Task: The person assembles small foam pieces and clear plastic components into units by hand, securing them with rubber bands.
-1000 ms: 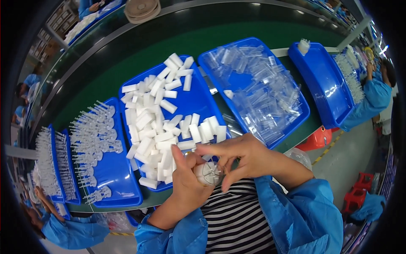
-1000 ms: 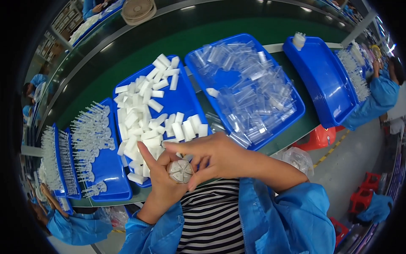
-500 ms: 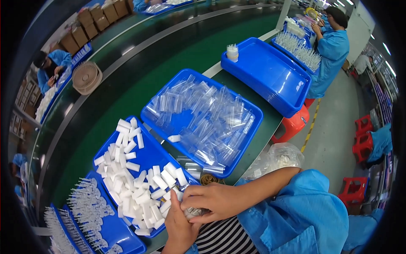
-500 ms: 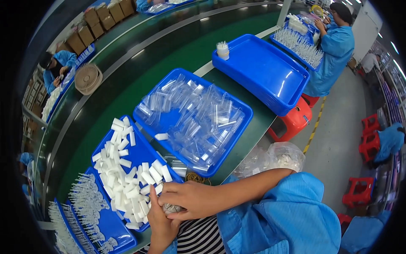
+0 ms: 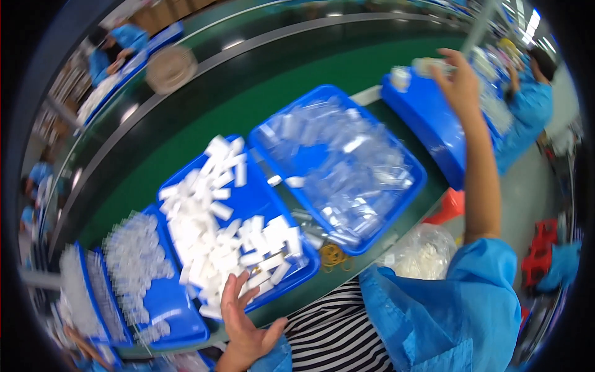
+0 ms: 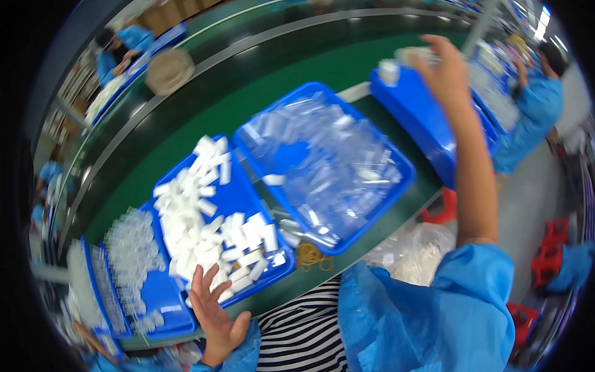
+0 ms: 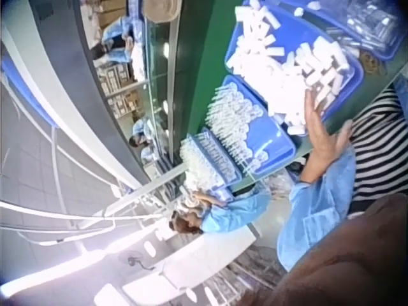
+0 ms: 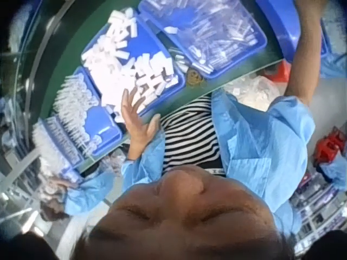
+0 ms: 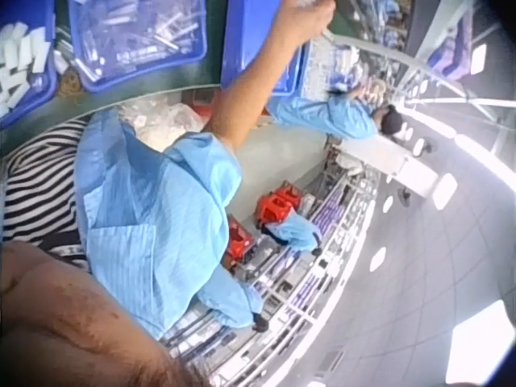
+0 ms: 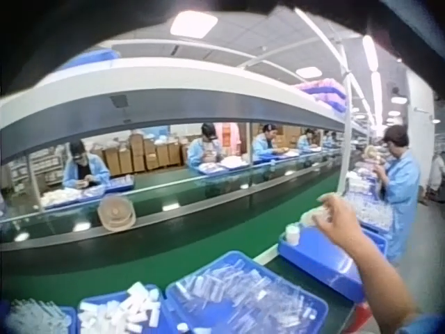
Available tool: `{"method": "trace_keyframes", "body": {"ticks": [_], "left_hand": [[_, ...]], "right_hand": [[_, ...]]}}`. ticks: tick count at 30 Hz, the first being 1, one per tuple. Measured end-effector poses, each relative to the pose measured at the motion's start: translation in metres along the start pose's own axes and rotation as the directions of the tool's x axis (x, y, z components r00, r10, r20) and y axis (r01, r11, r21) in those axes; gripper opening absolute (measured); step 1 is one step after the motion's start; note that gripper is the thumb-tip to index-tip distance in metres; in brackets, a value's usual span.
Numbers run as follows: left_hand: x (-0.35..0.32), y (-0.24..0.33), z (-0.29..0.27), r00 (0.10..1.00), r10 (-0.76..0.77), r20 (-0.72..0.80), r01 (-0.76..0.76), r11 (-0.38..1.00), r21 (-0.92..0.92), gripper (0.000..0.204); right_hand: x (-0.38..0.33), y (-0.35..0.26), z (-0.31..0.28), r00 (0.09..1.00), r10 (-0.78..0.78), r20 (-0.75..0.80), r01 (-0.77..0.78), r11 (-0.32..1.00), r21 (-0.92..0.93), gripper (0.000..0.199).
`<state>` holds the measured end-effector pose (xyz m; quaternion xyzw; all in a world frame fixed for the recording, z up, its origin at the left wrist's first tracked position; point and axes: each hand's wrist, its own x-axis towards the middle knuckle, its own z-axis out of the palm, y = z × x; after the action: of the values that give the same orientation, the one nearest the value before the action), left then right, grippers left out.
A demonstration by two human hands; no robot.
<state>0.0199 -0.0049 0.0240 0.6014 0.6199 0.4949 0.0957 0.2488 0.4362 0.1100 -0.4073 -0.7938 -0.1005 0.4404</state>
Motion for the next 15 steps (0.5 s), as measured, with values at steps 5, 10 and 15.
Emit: {"method": "trace_keyframes", "body": {"ticks": [5,10,15], "left_hand": [[0.003,-0.004,-0.052,0.988,-0.023,-0.155,0.085,0.909,0.408,0.044],[-0.018,-0.025,-0.095,0.978,-0.129,-0.161,0.199,0.799,0.567,0.024],[-0.021,-0.067,-0.124,0.972,-0.199,-0.125,0.230,0.694,0.682,0.023]], "right_hand": [[0.025,0.128,0.059,0.929,0.145,0.341,-0.034,0.950,-0.311,0.038],[0.026,0.157,0.100,0.835,0.281,0.474,-0.214,0.958,-0.191,0.037],[0.018,0.085,0.082,0.980,-0.057,0.192,0.140,0.878,-0.458,0.042]]}}
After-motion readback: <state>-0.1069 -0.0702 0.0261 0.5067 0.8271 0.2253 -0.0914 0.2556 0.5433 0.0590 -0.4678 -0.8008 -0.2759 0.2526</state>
